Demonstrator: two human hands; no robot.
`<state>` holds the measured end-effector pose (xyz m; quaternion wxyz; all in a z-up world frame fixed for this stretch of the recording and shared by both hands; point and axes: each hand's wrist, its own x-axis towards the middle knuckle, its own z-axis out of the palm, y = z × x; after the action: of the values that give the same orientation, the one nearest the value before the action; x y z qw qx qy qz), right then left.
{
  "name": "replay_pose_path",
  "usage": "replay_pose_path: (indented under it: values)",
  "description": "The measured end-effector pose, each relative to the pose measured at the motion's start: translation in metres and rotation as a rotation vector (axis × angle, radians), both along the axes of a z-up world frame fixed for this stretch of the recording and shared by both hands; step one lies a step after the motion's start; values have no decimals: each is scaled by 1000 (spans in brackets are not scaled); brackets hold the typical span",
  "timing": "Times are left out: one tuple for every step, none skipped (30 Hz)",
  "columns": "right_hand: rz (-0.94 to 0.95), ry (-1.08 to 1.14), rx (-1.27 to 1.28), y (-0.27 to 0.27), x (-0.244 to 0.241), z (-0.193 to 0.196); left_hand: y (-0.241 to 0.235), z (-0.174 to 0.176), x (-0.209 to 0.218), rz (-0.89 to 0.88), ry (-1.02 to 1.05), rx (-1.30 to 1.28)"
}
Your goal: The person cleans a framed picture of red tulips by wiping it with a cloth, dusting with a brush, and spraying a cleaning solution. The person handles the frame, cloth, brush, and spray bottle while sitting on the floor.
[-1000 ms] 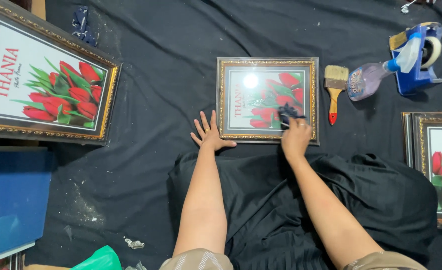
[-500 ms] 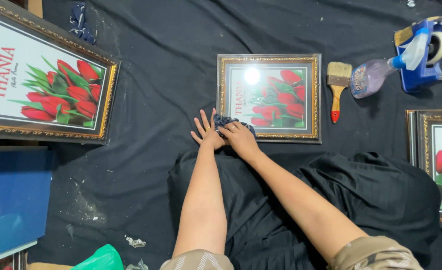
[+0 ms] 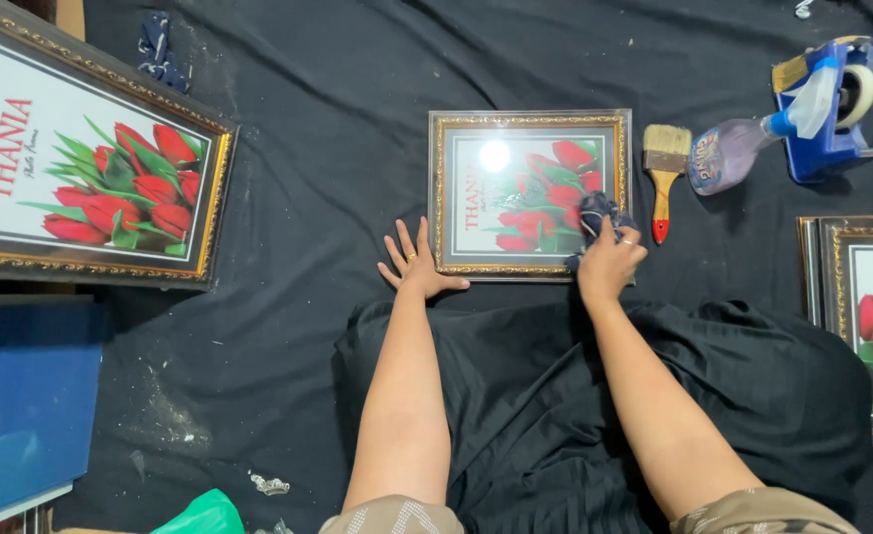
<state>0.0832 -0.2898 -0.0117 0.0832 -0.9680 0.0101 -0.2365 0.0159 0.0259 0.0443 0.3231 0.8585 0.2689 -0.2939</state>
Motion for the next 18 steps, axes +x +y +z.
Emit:
replay_pose_path:
  values:
    - [0, -1, 1, 12, -1, -1, -1, 9, 0, 0, -1, 1]
    - [71, 7, 32, 25, -2, -2, -2, 18, 0, 2, 6, -19]
    - [145, 17, 63, 39, -3, -4, -2, 27, -1, 8, 13, -39]
    - [150, 18, 65, 64, -10, 8, -1, 26, -1, 12, 14, -37]
    - [251, 122, 134, 88, -16, 19, -1, 25, 0, 8, 16, -42]
    - [352, 226, 203, 112, -23, 31, -1, 24, 0, 4, 17, -46]
    - [356, 225, 202, 129, -23, 3, 0, 16, 1, 8, 16, -47]
    - [540, 253, 162, 145, -23, -25, 0, 8, 2, 8, 10, -40]
    - [722, 281, 122, 161, -25, -54, 0, 0, 2, 6, 6, -33]
    - [724, 281, 122, 169, -24, -37, -1, -5, 3, 8, 7, -33]
    - [763, 218, 62, 177, -23, -21, -2, -9, 4, -3, 24, 5]
    - [800, 154, 1, 185, -23, -4, -3, -13, 4, -14, 41, 42]
    - [801, 155, 1, 178, -9, -1, -2, 1, 4, -14, 42, 42]
    - [815, 181, -21, 171, 4, 3, -1, 15, 4, -2, 40, -13]
    - [829, 208, -43, 164, 16, 6, 0, 30, 2, 10, 40, -68]
    - [830, 211, -43, 148, 27, 11, 0, 33, 3, 12, 42, -69]
    - [720, 191, -18, 131, 37, 16, 0, 36, 2, 20, 33, -80]
    - [609, 172, 6, 115, 47, 22, 0, 39, 1, 28, 24, -90]
